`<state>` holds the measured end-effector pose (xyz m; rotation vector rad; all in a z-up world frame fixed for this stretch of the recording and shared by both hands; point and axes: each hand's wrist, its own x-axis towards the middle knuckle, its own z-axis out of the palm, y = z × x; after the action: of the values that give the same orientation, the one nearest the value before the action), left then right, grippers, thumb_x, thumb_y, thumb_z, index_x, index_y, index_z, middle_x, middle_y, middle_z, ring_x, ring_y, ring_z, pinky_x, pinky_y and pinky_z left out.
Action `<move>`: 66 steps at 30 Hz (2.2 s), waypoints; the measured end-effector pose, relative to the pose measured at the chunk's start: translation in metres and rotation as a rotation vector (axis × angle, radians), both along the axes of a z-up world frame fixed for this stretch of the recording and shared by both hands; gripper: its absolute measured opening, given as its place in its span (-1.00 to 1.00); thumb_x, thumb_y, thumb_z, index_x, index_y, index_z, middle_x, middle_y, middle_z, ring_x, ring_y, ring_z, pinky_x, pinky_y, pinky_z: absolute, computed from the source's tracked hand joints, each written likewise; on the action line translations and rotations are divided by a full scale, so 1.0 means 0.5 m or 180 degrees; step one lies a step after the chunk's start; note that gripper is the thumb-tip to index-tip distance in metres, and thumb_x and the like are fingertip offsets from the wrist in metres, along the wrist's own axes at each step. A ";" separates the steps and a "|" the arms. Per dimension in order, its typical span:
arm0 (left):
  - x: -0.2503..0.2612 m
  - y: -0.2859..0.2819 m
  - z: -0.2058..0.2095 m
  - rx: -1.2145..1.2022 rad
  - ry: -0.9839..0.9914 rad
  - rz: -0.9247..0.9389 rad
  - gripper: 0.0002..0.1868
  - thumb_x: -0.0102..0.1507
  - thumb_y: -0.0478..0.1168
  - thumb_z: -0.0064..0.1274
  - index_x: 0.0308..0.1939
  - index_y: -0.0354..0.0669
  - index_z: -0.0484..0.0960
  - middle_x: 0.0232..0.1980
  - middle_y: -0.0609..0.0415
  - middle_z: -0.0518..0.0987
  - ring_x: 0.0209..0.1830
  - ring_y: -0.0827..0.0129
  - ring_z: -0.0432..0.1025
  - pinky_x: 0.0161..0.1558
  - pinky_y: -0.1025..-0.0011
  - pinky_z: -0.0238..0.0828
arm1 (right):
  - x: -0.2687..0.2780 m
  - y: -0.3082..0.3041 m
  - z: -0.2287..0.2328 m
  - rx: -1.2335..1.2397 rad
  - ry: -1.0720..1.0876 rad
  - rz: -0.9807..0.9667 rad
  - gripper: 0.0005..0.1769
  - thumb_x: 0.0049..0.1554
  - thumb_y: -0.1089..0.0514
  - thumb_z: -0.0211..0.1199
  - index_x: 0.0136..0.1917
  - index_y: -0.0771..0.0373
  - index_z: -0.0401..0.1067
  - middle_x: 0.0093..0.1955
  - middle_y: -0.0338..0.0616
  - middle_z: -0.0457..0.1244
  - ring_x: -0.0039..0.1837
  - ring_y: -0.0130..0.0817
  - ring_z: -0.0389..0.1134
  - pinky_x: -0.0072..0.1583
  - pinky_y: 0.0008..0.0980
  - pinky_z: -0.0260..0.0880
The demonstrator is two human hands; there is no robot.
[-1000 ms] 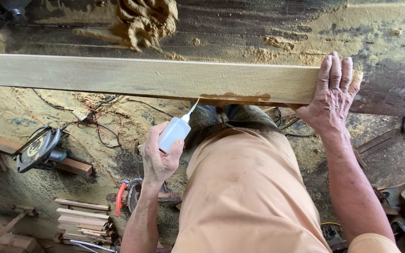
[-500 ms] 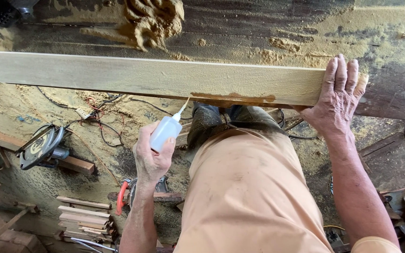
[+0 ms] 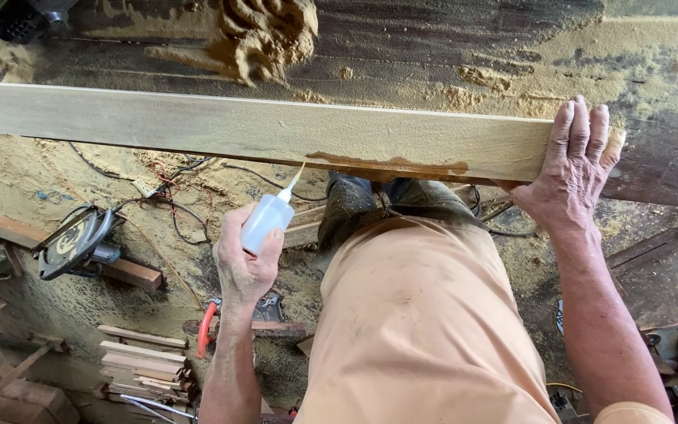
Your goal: Sanding a wooden board, applying wood glue, and measuring with a ruler
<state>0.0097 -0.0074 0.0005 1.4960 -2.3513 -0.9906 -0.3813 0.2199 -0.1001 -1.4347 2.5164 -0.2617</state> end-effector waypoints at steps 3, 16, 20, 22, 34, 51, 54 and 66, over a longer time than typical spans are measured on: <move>0.008 -0.003 -0.003 -0.0086 -0.0015 0.0000 -0.49 0.21 0.03 0.07 0.14 -0.17 0.46 0.03 -0.07 0.58 -0.26 0.19 0.49 -0.47 0.39 0.40 | -0.001 0.002 -0.002 0.0024 -0.0060 -0.0010 0.48 -0.16 -0.21 0.60 0.67 0.42 -0.23 0.70 0.33 -0.13 0.67 0.38 -0.21 0.50 0.59 -0.29; 0.032 -0.026 0.002 -0.0201 -0.0125 0.0277 -0.53 0.21 -0.04 0.13 0.13 -0.15 0.49 -0.02 -0.04 0.60 -0.30 0.21 0.48 -0.44 0.35 0.39 | 0.000 0.000 -0.002 0.0025 -0.0036 -0.0017 0.44 -0.17 -0.17 0.56 0.66 0.47 -0.19 0.68 0.37 -0.10 0.65 0.42 -0.18 0.47 0.59 -0.26; 0.041 -0.034 0.001 -0.0266 -0.0035 0.0277 -0.57 0.21 -0.11 0.11 0.12 -0.19 0.50 -0.03 -0.05 0.56 -0.24 0.18 0.42 -0.32 0.30 0.37 | -0.001 0.001 -0.002 -0.0019 -0.0017 0.0023 0.41 -0.20 -0.06 0.57 0.65 0.50 -0.17 0.67 0.38 -0.10 0.64 0.43 -0.17 0.47 0.58 -0.24; 0.047 -0.039 0.002 -0.0247 -0.0133 0.0315 -0.57 0.21 -0.08 0.11 0.11 -0.17 0.49 -0.11 -0.02 0.57 -0.34 0.22 0.42 -0.44 0.34 0.34 | 0.000 -0.001 0.001 -0.0014 -0.0035 0.0030 0.39 -0.18 -0.08 0.54 0.65 0.51 -0.17 0.67 0.39 -0.10 0.64 0.45 -0.17 0.48 0.58 -0.26; 0.063 -0.068 0.015 -0.0240 -0.0040 0.0410 -0.55 0.24 -0.11 0.06 0.14 -0.27 0.46 0.01 -0.15 0.55 -0.18 0.16 0.46 -0.38 0.34 0.43 | 0.001 0.001 0.000 -0.0046 0.0016 0.0036 0.39 -0.15 -0.12 0.56 0.66 0.51 -0.17 0.67 0.39 -0.09 0.64 0.44 -0.16 0.48 0.58 -0.24; 0.135 -0.129 -0.015 -0.0603 0.0028 0.0459 -0.57 0.30 -0.06 0.00 0.13 -0.27 0.43 0.06 -0.19 0.53 -0.17 0.17 0.50 -0.54 0.43 0.40 | 0.000 0.000 -0.002 0.0006 -0.0075 -0.0018 0.44 -0.22 -0.09 0.56 0.66 0.48 -0.19 0.67 0.38 -0.10 0.65 0.42 -0.18 0.49 0.57 -0.30; 0.158 -0.145 -0.023 -0.0713 -0.0044 0.0443 -0.57 0.33 -0.03 -0.01 0.14 -0.25 0.41 0.00 -0.17 0.53 -0.27 0.19 0.51 -0.57 0.43 0.41 | 0.000 0.001 -0.002 0.0085 -0.0132 -0.0058 0.40 -0.25 0.14 0.50 0.67 0.47 -0.22 0.70 0.35 -0.15 0.67 0.39 -0.24 0.51 0.55 -0.35; 0.238 -0.097 -0.146 0.0409 0.1244 0.0990 -0.68 0.38 -0.22 -0.16 0.20 -0.18 0.40 0.07 -0.14 0.51 -0.18 0.26 0.46 -0.43 0.45 0.53 | 0.002 0.003 0.000 0.0017 -0.0103 -0.0080 0.47 -0.18 -0.16 0.53 0.68 0.38 -0.30 0.69 0.35 -0.16 0.66 0.52 -0.21 0.51 0.59 -0.34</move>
<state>0.1288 -0.0561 -0.0728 1.4894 -1.7570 -1.2344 -0.3805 0.2215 -0.1003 -1.3867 2.5089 -0.2802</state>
